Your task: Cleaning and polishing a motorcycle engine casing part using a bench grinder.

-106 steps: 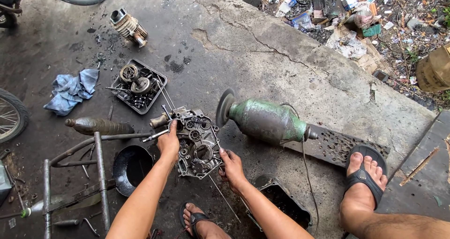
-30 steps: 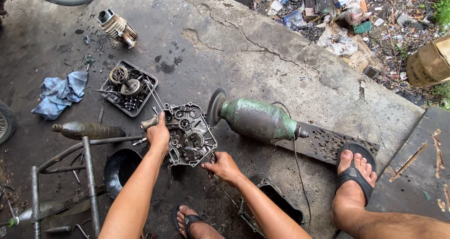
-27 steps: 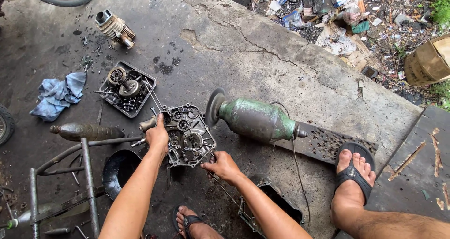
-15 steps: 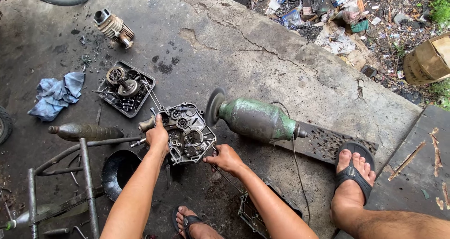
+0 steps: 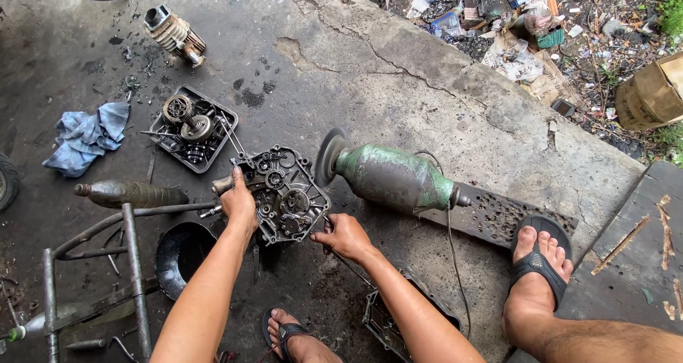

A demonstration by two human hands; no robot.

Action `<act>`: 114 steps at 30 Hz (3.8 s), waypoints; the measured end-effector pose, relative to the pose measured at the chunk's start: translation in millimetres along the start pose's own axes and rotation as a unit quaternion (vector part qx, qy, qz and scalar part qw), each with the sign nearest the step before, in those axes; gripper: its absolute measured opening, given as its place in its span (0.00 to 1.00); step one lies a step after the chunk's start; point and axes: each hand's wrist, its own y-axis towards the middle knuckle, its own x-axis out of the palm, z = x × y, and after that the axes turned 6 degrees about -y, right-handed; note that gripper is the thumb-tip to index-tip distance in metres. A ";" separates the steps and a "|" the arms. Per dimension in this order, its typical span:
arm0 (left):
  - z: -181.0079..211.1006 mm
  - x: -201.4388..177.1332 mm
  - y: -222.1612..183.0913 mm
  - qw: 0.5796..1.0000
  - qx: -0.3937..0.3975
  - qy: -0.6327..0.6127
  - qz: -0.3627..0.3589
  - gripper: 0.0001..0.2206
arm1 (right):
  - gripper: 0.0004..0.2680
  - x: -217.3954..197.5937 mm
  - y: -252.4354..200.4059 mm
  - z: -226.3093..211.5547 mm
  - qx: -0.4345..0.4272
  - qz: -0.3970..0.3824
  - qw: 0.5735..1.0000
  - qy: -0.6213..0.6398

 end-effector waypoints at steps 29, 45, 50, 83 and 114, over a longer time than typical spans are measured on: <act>9.5 8.3 27.7 0.995 0.087 0.041 0.039 0.40 | 0.15 3.7 19.2 18.5 -0.054 -0.025 0.997 0.040; 47.2 -0.7 23.8 0.995 0.051 0.024 0.083 0.42 | 0.14 -15.9 45.4 -3.6 -0.076 0.019 0.997 0.024; 53.4 -3.0 12.3 0.995 0.055 -0.021 0.086 0.40 | 0.14 -26.0 40.2 -15.6 -0.054 0.039 0.998 0.015; -16.4 -90.7 18.2 0.982 -0.030 -0.046 -0.182 0.38 | 0.10 0.3 -46.0 -50.5 -0.327 0.275 0.898 -0.107; -88.2 -83.3 51.9 0.867 -0.034 0.196 -0.456 0.34 | 0.12 22.2 -69.9 -53.6 -0.466 0.348 0.810 -0.075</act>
